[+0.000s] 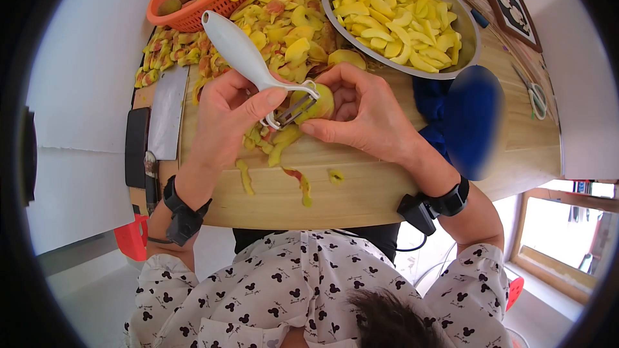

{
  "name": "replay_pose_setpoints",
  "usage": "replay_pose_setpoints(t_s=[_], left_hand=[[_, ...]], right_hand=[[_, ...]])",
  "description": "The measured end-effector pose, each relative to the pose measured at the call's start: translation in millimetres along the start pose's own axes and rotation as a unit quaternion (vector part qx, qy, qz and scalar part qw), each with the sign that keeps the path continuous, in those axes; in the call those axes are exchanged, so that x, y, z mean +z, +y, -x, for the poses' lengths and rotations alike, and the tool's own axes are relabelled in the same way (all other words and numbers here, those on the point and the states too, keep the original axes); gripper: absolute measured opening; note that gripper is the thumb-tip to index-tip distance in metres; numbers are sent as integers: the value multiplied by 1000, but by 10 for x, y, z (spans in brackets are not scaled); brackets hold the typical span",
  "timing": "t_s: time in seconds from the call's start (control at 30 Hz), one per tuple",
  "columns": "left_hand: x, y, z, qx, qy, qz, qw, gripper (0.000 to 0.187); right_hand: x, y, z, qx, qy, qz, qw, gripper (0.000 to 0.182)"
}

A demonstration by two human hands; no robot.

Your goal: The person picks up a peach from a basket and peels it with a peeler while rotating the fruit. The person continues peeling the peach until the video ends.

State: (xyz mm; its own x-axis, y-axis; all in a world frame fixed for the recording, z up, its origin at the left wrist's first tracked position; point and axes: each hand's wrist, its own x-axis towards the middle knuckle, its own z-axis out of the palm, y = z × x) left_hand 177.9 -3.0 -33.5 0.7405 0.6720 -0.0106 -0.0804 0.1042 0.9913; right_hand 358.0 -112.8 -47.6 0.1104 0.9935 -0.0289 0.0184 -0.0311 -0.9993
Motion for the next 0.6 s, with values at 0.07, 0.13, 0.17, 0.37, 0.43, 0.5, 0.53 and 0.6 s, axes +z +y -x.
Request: replay_pose_setpoints(t_s=[0.07, 0.13, 0.17, 0.37, 0.43, 0.5, 0.53, 0.6], left_hand=[[-1, 3, -3, 1, 1, 8, 1000, 30], [-5, 4, -5, 0, 1, 12, 1000, 29], [-4, 4, -6, 0, 1, 12, 1000, 29], [-15, -5, -17, -9, 9, 35, 999, 29], [-25, 3, -17, 1, 6, 34, 999, 29], [-30, 1, -17, 2, 5, 38, 999, 29], [-32, 0, -19, 2, 4, 41, 999, 29], [-34, 0, -21, 2, 6, 51, 999, 29]], right_hand=[[-7, -1, 1, 0, -3, 3, 1000, 45], [-12, -5, 0, -1, -8, -6, 1000, 45], [-11, -7, 0, -2, -8, -6, 1000, 45], [7, -35, -2, -7, -14, -43, 999, 46], [13, -43, -2, -15, -20, -58, 998, 46], [14, -47, -3, -18, -22, -58, 998, 47], [12, -49, -4, -20, -22, -59, 998, 47], [6, -40, -5, -24, -25, -57, 998, 48]])
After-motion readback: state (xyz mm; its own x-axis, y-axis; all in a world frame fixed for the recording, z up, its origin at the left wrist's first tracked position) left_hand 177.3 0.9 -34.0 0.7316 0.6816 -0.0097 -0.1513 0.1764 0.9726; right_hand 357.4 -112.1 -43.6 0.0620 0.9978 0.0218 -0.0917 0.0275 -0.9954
